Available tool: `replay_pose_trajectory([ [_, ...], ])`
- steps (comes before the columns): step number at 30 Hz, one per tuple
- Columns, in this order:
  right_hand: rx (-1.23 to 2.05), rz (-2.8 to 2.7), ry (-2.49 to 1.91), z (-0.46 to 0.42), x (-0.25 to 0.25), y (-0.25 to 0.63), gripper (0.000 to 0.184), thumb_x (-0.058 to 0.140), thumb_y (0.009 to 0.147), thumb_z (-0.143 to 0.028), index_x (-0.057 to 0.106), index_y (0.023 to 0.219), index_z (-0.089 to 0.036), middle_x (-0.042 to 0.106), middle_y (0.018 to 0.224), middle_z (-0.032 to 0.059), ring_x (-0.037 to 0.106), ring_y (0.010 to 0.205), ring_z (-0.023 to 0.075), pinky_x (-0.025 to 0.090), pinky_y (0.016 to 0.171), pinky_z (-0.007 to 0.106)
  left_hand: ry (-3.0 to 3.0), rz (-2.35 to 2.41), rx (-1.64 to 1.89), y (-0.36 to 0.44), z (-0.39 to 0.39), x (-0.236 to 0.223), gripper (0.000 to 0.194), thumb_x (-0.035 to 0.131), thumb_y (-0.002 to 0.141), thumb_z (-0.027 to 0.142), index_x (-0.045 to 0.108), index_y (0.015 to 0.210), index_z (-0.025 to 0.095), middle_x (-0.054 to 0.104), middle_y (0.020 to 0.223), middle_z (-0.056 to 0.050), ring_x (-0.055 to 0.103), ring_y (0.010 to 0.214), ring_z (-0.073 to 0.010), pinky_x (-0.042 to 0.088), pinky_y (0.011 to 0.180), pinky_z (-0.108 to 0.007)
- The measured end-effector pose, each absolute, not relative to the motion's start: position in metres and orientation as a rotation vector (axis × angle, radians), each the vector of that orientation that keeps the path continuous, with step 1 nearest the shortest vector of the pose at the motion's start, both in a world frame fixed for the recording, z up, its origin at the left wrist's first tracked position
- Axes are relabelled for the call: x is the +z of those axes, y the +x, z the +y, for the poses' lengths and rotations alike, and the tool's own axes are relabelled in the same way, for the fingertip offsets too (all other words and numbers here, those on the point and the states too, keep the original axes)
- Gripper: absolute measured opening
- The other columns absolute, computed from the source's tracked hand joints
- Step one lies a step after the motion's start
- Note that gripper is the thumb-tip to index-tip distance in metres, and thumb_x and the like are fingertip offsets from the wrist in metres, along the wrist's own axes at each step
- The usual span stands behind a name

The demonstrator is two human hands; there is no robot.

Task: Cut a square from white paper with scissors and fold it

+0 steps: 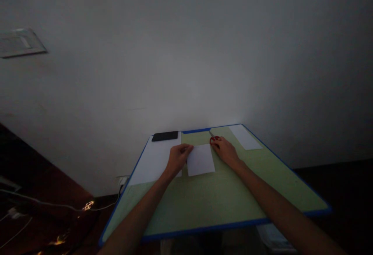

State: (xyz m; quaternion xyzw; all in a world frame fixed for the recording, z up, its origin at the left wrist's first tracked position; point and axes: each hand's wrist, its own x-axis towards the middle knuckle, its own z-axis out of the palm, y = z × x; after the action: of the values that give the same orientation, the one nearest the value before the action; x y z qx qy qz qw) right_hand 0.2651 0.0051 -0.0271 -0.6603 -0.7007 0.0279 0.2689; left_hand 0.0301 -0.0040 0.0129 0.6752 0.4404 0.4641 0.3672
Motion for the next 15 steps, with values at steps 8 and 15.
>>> replay_pose_trajectory([
  [8,0.004,-1.774,-1.897,0.011,-0.026,0.272,0.031,0.045,0.099,-0.035,0.073,0.106,-0.024,0.063,0.115,0.0109,0.063,0.094,0.0229,0.045,0.077,0.032,1.714,1.129,1.195,0.030,-0.003,0.012,0.034,0.070,0.076,0.048,0.076,0.079,0.014,0.071,0.069,-0.006,0.061,0.060,-0.0178,0.041,0.052,-0.024],
  [15,-0.002,-1.653,-1.905,0.002,-0.015,0.272,0.031,0.048,0.097,-0.037,0.071,0.111,-0.022,0.060,0.119,0.0135,0.064,0.093,0.0247,0.046,0.076,0.034,1.754,1.149,1.210,0.029,-0.003,0.013,0.033,0.070,0.077,0.048,0.075,0.078,0.015,0.068,0.065,-0.004,0.056,0.054,-0.0155,0.037,0.048,-0.023],
])
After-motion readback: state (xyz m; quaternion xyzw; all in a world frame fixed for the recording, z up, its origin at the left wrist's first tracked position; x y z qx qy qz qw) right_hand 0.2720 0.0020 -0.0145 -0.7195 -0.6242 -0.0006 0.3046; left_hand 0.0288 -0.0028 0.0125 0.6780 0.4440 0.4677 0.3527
